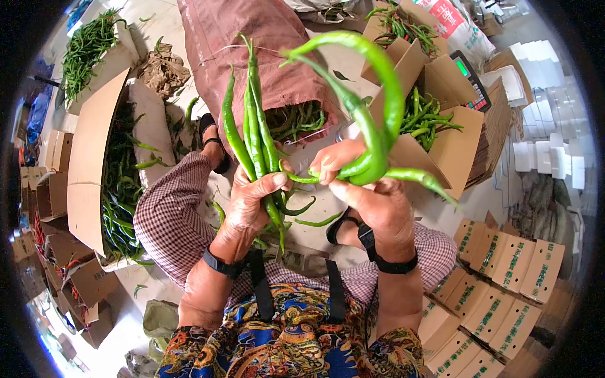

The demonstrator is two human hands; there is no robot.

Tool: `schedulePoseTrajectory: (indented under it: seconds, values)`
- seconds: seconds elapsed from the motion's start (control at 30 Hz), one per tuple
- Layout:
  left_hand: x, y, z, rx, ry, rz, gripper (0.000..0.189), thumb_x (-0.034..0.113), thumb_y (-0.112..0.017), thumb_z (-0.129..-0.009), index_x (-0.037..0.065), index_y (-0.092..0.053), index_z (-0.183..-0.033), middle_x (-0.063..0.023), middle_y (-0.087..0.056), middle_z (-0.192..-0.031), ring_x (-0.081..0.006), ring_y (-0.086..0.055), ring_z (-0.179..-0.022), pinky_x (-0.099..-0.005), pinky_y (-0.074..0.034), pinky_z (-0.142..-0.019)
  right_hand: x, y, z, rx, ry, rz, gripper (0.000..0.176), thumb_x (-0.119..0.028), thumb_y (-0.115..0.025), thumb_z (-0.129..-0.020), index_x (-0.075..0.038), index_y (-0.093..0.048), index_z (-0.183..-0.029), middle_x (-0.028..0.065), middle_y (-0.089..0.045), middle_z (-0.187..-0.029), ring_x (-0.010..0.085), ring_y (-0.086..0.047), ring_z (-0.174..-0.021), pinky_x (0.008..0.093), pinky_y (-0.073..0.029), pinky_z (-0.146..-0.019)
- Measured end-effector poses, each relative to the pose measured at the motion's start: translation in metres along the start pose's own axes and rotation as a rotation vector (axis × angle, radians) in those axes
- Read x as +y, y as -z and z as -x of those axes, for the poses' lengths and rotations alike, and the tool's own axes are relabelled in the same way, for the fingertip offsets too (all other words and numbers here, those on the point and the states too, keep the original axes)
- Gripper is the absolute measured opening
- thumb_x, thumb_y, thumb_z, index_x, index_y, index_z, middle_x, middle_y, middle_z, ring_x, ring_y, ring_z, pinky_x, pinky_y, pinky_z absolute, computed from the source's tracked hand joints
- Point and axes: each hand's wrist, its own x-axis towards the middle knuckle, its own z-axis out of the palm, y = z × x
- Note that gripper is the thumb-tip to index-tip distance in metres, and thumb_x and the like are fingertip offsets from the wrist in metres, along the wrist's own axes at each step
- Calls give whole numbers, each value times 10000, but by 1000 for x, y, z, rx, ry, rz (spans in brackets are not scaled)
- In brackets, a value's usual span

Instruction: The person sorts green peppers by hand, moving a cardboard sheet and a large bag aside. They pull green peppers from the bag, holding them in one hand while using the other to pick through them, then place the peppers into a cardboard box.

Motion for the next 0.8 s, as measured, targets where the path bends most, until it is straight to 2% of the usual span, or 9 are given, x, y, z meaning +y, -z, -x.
schedulePoseTrajectory:
  seconds: [0.13,0.4,0.5,0.57,0.6,0.63,0.73,0.77,0.8]
  values:
    - [1,-5,-3,62,9,43,530,19,-742,-735,29,-487,-1199,-62,-612,-934,-140,-581,-728,-274,-500,-685,-2,-5,4,0,-137,104,217,51,-568,-843,15,-565,-1057,100,-578,-1005,202,-568,-991,353,-443,-930]
    - [-2,-1,-7,141,-53,-103,477,75,-731,-769,5,-492,-1176,-67,-625,-918,-138,-558,-690,-268,-480,-654,-3,7,10,168,-59,127,315,70,-557,-879,21,-498,-1184,87,-548,-1093,200,-565,-1032,355,-440,-973]
    - [-3,-3,-7,109,-81,-109,267,83,-733,-781,37,-543,-965,-20,-585,-815,-111,-545,-684,-250,-470,-625,-15,15,11,214,-71,230,341,71,-547,-890,19,-472,-1218,89,-532,-1148,193,-563,-1041,358,-434,-986]
    - [-2,-8,-4,61,-73,-96,289,105,-741,-792,40,-523,-971,-20,-554,-797,-116,-527,-677,-257,-459,-617,-21,18,9,282,-22,218,311,65,-526,-908,11,-490,-1212,90,-545,-1137,181,-561,-1045,359,-429,-993]
    - [-2,-9,-4,33,-69,-125,298,116,-742,-796,35,-522,-980,-26,-557,-802,-119,-529,-683,-258,-457,-617,-18,27,10,270,63,432,413,133,-509,-852,-8,-496,-1241,121,-554,-1133,218,-561,-1059,360,-425,-990]
    - [-1,-10,-3,5,-67,-154,307,126,-743,-799,31,-521,-989,-31,-561,-808,-123,-531,-690,-259,-454,-617,-20,36,12,276,76,436,413,133,-509,-852,-8,-496,-1241,121,-554,-1133,218,-561,-1059,360,-425,-990]
    - [-2,-12,-2,-18,-58,-135,355,169,-765,-789,23,-525,-1007,-49,-578,-820,-133,-545,-692,-263,-459,-614,-40,48,10,455,273,1414,674,158,-515,-688,-63,-498,-1325,147,-528,-1061,310,-534,-943,437,-414,-848]
    - [-3,-12,-2,-22,-53,-123,363,170,-767,-787,23,-523,-1013,-51,-580,-821,-136,-548,-692,-265,-462,-612,-47,52,9,470,276,1421,674,158,-515,-688,-63,-498,-1325,147,-528,-1061,310,-534,-943,437,-414,-848]
    - [-5,-13,-2,13,-43,-173,505,226,-784,-760,-1,-494,-1106,-58,-556,-813,-130,-516,-643,-252,-439,-570,-53,57,10,478,278,1672,660,129,-532,-706,-75,-502,-1333,130,-524,-1027,292,-526,-921,433,-390,-839]
